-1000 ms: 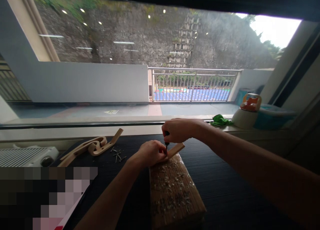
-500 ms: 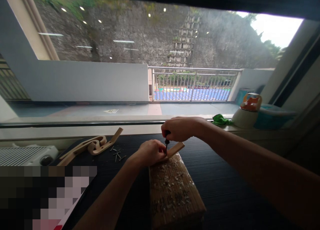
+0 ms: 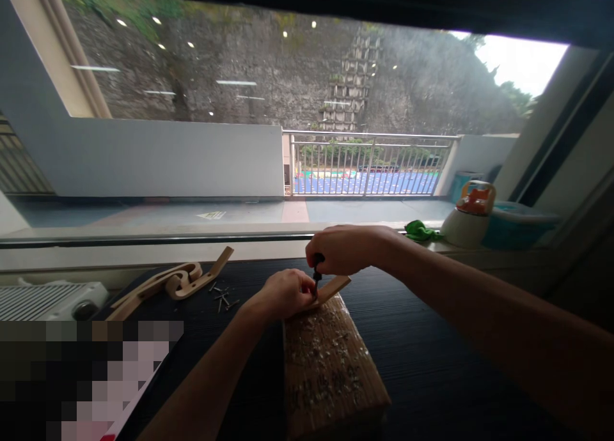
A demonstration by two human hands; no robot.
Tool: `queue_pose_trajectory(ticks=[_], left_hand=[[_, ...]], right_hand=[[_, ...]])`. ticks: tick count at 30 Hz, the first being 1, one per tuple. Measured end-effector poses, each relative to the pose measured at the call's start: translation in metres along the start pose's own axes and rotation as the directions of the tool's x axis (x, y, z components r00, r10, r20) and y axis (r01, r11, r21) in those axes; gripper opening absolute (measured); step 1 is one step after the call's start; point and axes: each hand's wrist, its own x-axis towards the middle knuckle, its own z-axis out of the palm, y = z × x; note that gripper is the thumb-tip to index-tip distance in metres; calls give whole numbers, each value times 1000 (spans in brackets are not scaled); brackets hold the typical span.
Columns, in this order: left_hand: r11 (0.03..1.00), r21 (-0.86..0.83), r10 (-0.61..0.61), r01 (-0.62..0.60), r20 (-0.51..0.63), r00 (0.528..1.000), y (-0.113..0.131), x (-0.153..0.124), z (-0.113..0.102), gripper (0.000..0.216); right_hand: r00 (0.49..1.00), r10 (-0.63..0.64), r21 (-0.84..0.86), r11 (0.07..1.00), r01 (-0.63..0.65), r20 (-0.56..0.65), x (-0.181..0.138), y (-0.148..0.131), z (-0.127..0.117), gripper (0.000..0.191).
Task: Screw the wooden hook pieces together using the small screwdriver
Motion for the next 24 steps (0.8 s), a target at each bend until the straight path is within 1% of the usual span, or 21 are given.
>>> queue_pose_trajectory(ticks=[5, 10, 14, 17, 20, 24], left_hand=[[1000, 3, 11, -11, 6, 1000, -1, 1, 0, 21], [1000, 9, 10, -9, -17, 1000, 0, 0, 1, 22], [1000, 8, -14, 14, -1, 1000, 2, 0, 0, 22], [1000, 15, -16, 16, 2, 1000, 3, -1, -1, 23], [1000, 11, -8, 8, -2, 1000, 2, 0, -1, 23], [1000, -2, 10, -10, -19, 1000, 0, 0, 1, 23]], right_hand=[[1000, 13, -8, 1000, -13, 0, 6, -2, 5, 27], [999, 17, 14, 1000, -17, -39, 6, 2, 9, 26], [999, 35, 30, 999, -34, -23, 0, 7, 5, 28], [1000, 17, 56, 998, -16, -15, -2, 6, 0, 29], [1000, 0, 36, 999, 1, -17, -1, 3, -1, 26], [999, 9, 6, 1000, -9, -52, 5, 4, 6, 27]])
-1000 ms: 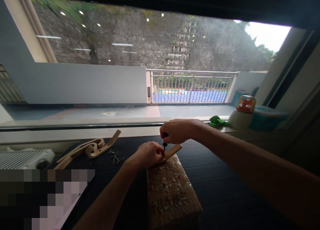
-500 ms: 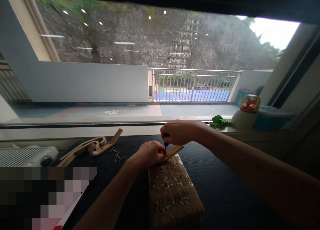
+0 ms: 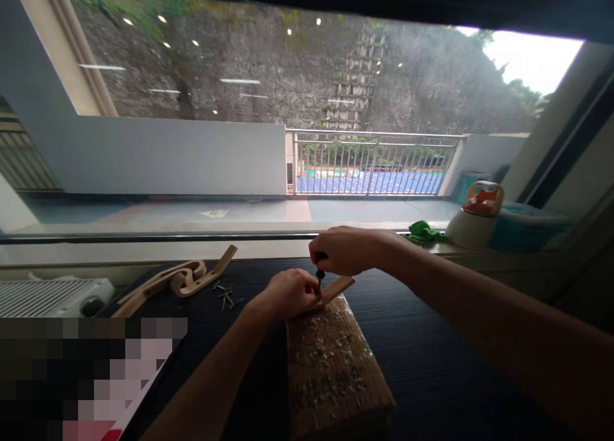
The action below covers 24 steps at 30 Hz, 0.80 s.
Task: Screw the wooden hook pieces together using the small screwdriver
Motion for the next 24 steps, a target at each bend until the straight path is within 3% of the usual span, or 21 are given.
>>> queue_pose_trajectory(ticks=[4, 11, 16, 20, 24], left_hand=[[1000, 6, -1, 1, 6, 1000, 1, 0, -1, 22], [1000, 3, -4, 4, 22, 1000, 0, 0, -1, 23], [1000, -26, 10, -9, 18, 1000, -2, 1, 2, 23], [995, -101, 32, -27, 49, 998, -3, -1, -4, 24], [953, -299, 6, 42, 158, 987, -8, -4, -15, 32]], right_hand=[[1000, 4, -1, 1000, -4, -12, 2, 4, 4, 27], [998, 4, 36, 999, -6, 62, -8, -2, -12, 31], [997, 26, -37, 999, -23, 75, -2, -9, -9, 30], [999, 42, -60, 997, -40, 32, 2, -9, -2, 29], [998, 52, -53, 997, -51, 19, 0, -6, -1, 27]])
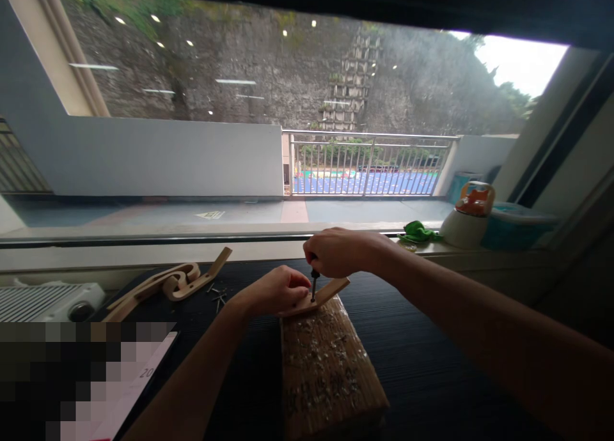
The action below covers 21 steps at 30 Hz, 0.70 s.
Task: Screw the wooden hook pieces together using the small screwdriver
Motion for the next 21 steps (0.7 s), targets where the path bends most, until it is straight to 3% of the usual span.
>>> queue_pose_trajectory(ticks=[3, 11, 21], left_hand=[[999, -42, -26, 28, 41, 999, -1, -2, -3, 36], [982, 170, 74, -76, 18, 997, 0, 1, 7, 24], [981, 182, 66, -67, 11, 998, 1, -1, 5, 26]], right_hand=[[1000, 0, -1, 1000, 0, -3, -1, 0, 0, 26], [995, -8, 3, 1000, 8, -99, 0, -2, 8, 24], [998, 44, -3, 999, -44, -50, -1, 1, 1, 31]])
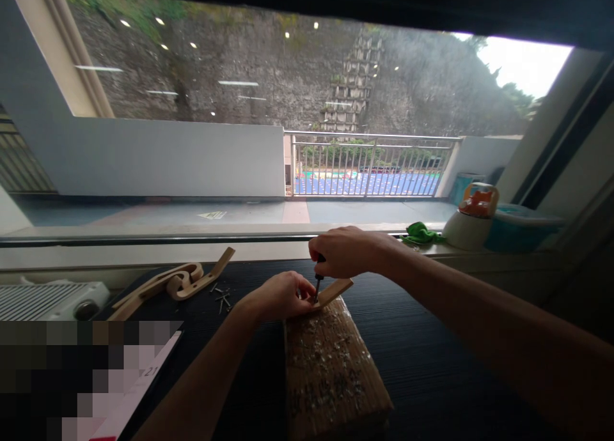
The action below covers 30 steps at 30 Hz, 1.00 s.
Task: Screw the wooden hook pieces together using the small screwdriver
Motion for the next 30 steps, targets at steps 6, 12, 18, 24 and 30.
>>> queue_pose_trajectory(ticks=[6, 12, 18, 24, 30], left_hand=[[1000, -4, -4, 4, 20, 1000, 2, 0, -1, 28], [1000, 3, -14, 14, 16, 1000, 2, 1, -1, 27], [1000, -5, -4, 4, 15, 1000, 1, 0, -1, 28], [999, 26, 26, -26, -7, 1000, -2, 2, 1, 27], [1000, 10, -13, 13, 4, 1000, 2, 1, 0, 27]], right_hand=[[998, -28, -20, 999, 30, 63, -1, -2, -6, 27], [999, -24, -40, 999, 25, 23, 4, -6, -1, 24], [998, 12, -59, 998, -8, 62, 1, -6, -6, 26], [994, -11, -71, 997, 19, 105, 0, -6, -15, 28], [993, -33, -45, 998, 38, 116, 3, -3, -7, 27]])
